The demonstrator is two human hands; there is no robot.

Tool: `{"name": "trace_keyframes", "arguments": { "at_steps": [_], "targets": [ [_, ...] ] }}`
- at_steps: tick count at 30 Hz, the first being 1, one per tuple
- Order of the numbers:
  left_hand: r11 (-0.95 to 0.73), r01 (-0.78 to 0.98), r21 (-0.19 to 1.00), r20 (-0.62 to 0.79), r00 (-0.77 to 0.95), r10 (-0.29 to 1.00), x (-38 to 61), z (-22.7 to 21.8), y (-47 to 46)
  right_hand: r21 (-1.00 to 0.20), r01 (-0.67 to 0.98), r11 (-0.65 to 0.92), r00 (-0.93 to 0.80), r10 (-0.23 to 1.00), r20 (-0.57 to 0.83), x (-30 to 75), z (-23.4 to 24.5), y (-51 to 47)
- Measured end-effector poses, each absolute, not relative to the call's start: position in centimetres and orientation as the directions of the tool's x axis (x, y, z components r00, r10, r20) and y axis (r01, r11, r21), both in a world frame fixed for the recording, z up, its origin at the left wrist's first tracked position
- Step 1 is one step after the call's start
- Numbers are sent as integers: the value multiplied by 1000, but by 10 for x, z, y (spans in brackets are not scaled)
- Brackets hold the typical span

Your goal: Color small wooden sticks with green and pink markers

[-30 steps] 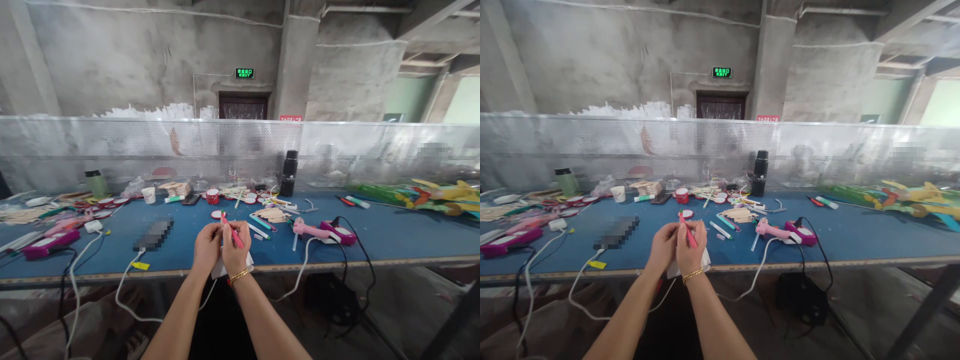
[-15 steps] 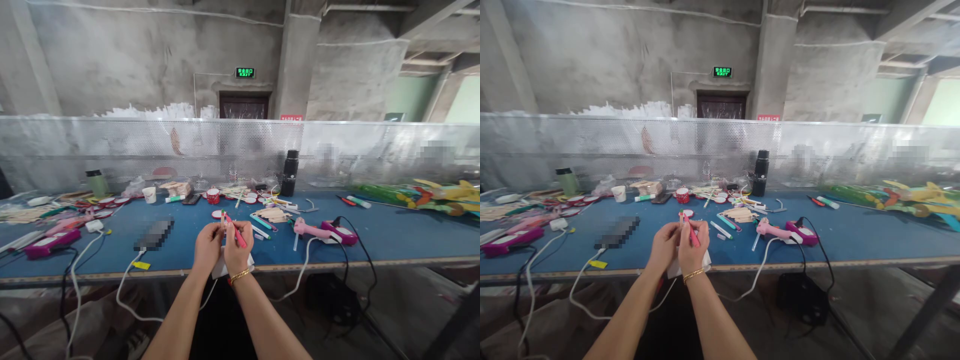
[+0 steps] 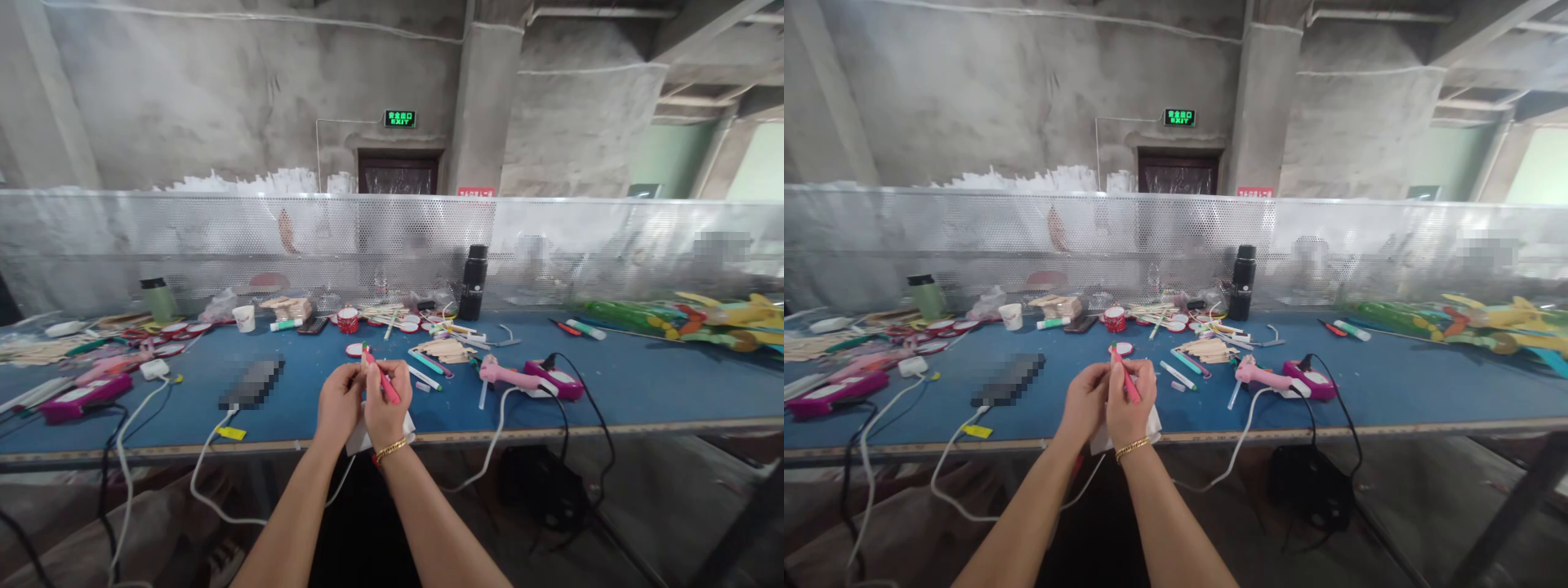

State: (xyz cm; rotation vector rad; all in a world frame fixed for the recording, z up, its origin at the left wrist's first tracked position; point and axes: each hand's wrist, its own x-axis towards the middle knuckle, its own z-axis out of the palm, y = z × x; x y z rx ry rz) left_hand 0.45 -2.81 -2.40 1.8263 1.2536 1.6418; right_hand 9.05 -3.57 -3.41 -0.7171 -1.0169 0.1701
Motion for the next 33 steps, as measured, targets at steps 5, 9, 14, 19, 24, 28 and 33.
{"name": "trace_keyframes", "arguments": {
  "at_steps": [5, 9, 14, 19, 24, 28, 33],
  "targets": [
    [-535, 359, 765, 594, -70, 802, 4, -23, -29, -623, 181, 761, 548, 448, 706, 90, -35, -35],
    [-531, 342, 775, 587, -79, 806, 4, -23, -29, -617, 189, 764, 520, 455, 723, 90, -35, -35],
    [-529, 348, 774, 584, -71, 809, 4, -24, -28, -637, 166, 753, 559, 460, 689, 90, -35, -35],
    [-532, 342, 775, 588, -80, 805, 4, -24, -29, -618, 202, 760, 523, 450, 724, 90, -35, -35],
    [-521, 364, 772, 582, -76, 810, 4, -24, -28, -641, 175, 747, 561, 459, 689, 90, -36, -35],
    [-527, 346, 776, 585, -82, 807, 4, -24, -29, -625, 209, 752, 521, 455, 722, 90, -36, -34],
    [-536, 368, 760, 595, -62, 801, 4, -22, -29, -656, 167, 737, 579, 465, 670, 89, -37, -33]
  ]
}}
